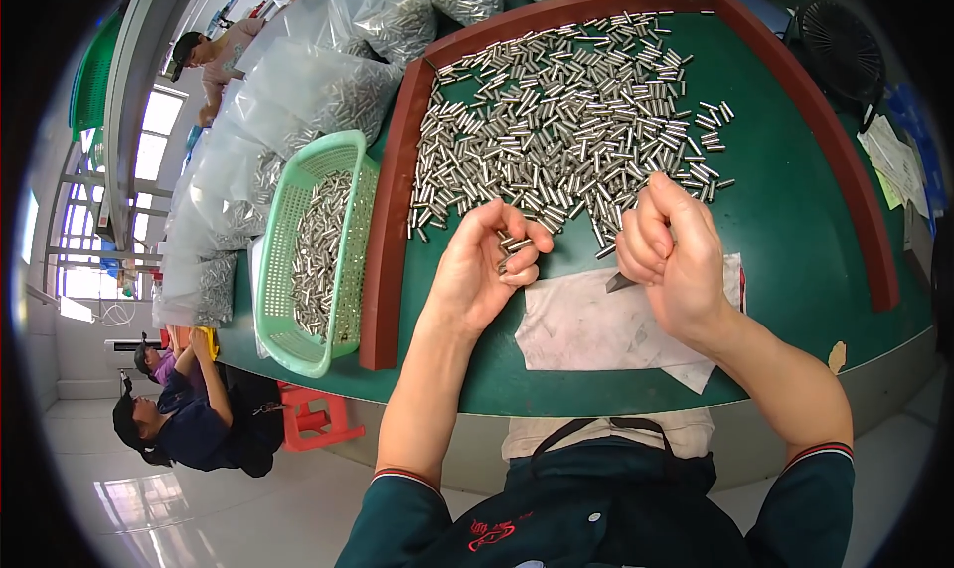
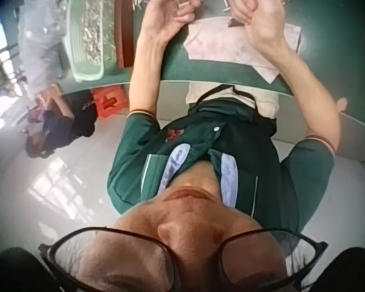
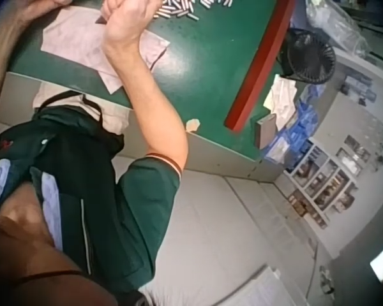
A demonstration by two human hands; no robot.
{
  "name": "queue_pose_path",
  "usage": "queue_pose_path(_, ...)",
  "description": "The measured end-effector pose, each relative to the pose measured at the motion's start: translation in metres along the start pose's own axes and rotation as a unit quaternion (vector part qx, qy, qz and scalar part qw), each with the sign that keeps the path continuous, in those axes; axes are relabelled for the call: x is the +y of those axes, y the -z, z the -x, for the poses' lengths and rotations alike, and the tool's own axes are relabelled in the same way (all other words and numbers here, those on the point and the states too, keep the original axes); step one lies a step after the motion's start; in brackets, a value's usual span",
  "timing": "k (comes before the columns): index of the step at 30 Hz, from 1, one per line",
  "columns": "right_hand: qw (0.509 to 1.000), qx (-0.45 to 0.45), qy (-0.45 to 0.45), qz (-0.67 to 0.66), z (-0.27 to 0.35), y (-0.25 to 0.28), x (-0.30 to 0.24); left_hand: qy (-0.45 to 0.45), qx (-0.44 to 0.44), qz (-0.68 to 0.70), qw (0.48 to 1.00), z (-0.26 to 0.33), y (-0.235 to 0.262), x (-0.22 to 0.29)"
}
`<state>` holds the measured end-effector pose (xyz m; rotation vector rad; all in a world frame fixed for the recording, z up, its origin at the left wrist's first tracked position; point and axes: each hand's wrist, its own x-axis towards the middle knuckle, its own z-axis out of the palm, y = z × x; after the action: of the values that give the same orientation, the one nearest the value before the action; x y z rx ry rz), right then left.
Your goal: Wiping small cylindrical metal components with a cloth at a factory workbench.
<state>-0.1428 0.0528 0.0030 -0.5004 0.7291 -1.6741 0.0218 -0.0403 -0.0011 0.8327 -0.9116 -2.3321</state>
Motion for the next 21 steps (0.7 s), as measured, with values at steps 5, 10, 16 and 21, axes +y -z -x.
queue_pose_path(5, 1.0, -0.002, -0.003, -0.003, 0.0, 0.003, 0.0, -0.107, 0.094, -0.343, 0.929, 0.0, -0.002, -0.002)
queue_pose_path(10, 1.0, 0.002, -0.002, -0.003, 0.001, 0.0, -0.001, -0.281, 0.143, -0.66, 0.682, -0.002, -0.009, -0.014)
queue_pose_path(16, 1.0, 0.001, -0.009, -0.006, 0.0, 0.0, -0.001, -0.242, 0.112, -0.71, 0.652, -0.002, -0.007, -0.014)
queue_pose_path(21, 1.0, 0.002, -0.006, -0.006, 0.0, 0.0, -0.001, -0.242, 0.072, -0.584, 0.772, -0.001, -0.004, -0.013)
